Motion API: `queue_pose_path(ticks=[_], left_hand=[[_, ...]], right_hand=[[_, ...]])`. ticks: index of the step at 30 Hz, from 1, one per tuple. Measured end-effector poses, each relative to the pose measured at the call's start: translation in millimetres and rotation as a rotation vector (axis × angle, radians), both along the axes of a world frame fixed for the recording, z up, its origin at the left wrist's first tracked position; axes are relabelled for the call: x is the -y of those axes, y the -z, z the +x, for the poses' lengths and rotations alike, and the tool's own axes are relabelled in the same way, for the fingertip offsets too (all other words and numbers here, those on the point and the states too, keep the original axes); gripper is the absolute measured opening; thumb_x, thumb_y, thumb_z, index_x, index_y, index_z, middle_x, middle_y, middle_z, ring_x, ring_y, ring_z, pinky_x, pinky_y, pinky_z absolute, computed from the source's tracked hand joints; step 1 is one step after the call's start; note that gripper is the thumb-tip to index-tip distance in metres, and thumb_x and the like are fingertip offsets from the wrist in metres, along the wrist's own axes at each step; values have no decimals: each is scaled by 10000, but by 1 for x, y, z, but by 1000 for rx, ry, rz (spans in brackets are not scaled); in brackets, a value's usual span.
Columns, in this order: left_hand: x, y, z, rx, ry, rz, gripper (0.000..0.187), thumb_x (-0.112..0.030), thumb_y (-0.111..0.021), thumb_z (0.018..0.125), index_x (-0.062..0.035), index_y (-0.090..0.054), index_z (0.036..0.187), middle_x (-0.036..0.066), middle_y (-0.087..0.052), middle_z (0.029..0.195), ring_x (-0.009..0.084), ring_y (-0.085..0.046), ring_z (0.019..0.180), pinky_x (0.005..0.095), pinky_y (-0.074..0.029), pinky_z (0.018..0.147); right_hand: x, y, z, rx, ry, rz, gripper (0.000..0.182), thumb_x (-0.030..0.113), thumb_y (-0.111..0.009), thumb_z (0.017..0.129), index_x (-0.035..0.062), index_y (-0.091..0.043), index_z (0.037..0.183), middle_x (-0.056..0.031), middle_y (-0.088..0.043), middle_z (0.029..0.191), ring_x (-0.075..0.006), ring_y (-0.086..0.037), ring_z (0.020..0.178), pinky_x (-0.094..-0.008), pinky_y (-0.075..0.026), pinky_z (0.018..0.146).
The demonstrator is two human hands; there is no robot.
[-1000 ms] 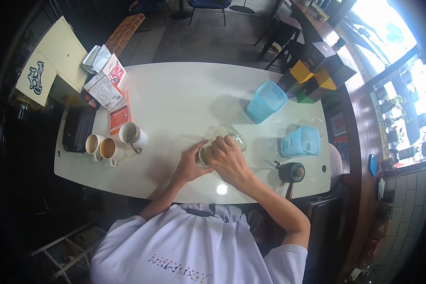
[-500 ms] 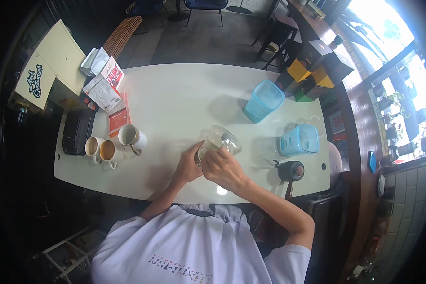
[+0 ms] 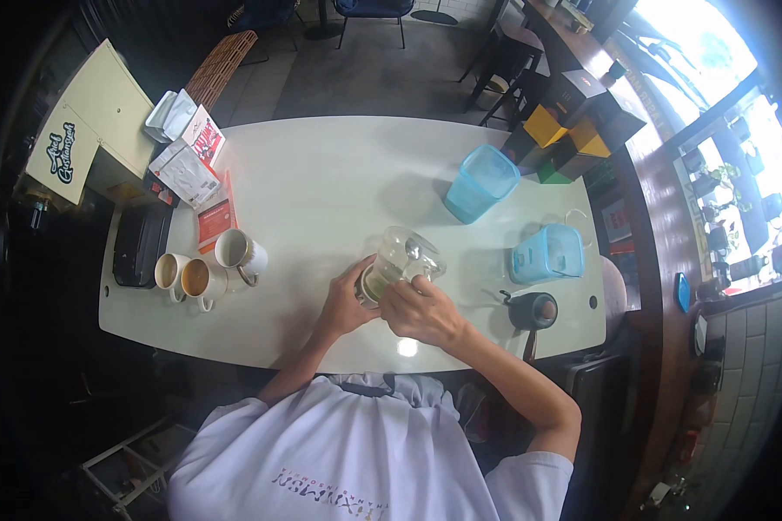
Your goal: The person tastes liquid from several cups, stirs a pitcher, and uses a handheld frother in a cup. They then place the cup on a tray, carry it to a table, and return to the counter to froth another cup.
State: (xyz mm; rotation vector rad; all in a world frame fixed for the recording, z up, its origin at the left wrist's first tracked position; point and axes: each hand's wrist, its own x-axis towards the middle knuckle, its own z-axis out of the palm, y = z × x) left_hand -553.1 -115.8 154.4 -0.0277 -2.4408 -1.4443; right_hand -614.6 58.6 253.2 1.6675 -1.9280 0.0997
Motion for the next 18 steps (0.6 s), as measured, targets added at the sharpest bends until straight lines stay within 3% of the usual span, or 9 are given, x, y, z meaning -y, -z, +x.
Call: queue_pose_path(ticks=[6,12,18], left_hand=[[0,1,0,-26,-10,-8,858,-254,-903,581,-4,-508,1301,160,-633,1178,308,-645,1056,400,-527,911],[0,1,-1,2,13,22,829,-264,-905,593,12,-524,1276,180,-634,1182,310,-648,1063,400,-529,920],[1,5,-1,-6,19,52,822,-279,-913,593,23,-538,1261,194,-632,1196,321,-643,1082,397,-524,939]], right_hand=[[-5,-1,-2,9,-16,-36,184,233,-716,631,119,-584,688,39,-524,713,-98,-508,713,-271,-358,611],[-11,8,-6,33,-8,-52,220,251,-742,642,106,-599,726,27,-599,773,-109,-487,673,-272,-362,612],[-13,8,-10,200,29,-197,267,212,-764,557,102,-558,685,12,-555,720,-153,-488,661,-316,-367,621]])
